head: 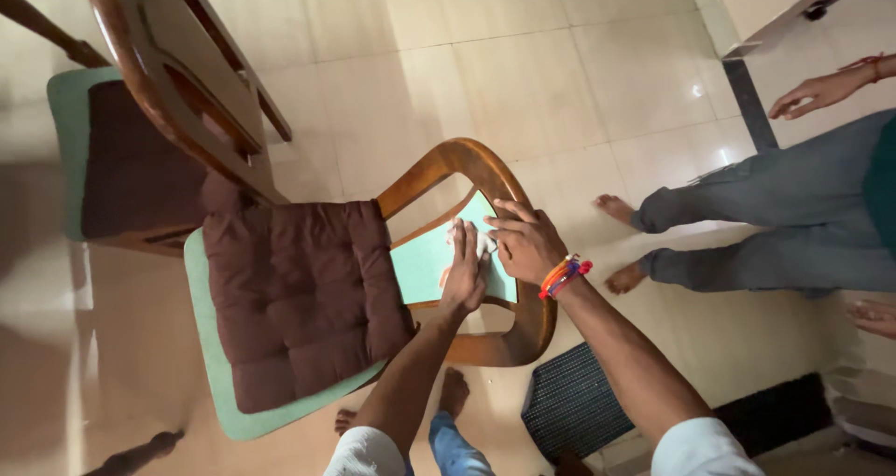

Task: The person wipes the wooden frames and seat surfaces of dining chairs using a white cloth.

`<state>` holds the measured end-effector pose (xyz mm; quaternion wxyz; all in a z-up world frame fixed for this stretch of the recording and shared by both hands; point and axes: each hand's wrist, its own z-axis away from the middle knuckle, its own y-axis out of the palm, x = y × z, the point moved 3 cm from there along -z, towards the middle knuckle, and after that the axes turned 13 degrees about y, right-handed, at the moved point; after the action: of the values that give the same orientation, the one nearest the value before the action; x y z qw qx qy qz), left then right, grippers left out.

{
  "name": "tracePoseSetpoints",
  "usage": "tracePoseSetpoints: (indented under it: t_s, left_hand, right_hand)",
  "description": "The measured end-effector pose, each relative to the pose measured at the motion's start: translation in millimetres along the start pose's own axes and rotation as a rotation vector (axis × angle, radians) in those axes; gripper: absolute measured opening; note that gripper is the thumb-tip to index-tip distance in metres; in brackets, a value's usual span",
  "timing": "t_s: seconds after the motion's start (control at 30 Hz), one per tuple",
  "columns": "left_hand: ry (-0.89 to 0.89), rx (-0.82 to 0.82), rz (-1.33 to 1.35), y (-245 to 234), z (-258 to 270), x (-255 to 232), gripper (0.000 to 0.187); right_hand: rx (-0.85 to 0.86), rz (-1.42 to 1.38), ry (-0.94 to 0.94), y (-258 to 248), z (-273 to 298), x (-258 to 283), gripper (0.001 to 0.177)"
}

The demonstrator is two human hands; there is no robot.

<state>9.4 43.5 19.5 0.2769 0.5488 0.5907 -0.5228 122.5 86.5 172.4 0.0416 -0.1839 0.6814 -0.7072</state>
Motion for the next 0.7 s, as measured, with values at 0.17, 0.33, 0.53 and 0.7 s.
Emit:
tracePoseSetpoints:
  t_s: [0.17, 0.33, 0.53, 0.7]
  left_hand:
    - [0.148, -0.065, 0.128, -8.3, -39.5, 2.4, 0.073]
    - [0.260, -0.091, 0.147, -16.8, -42.4, 6.4, 0.070]
    - [0.088, -0.091, 0.129, 9.0, 3.1, -13.3, 0.073]
    - [0.153, -0.098, 0.186, 2.2, 1.8, -23.5, 0.069]
  right_hand:
    - [-0.051, -0.068, -0.027, 8.8, -8.3, -10.5, 0.026]
    - [-0.152, -0.177, -0.019, 32.7, -9.0, -16.3, 0.025]
    - [-0.101, -0.109, 0.032, 19.0, -7.0, -10.4, 0.022]
    - [-0.117, -0.127, 0.006, 15.9, -11.0, -8.9, 0.021]
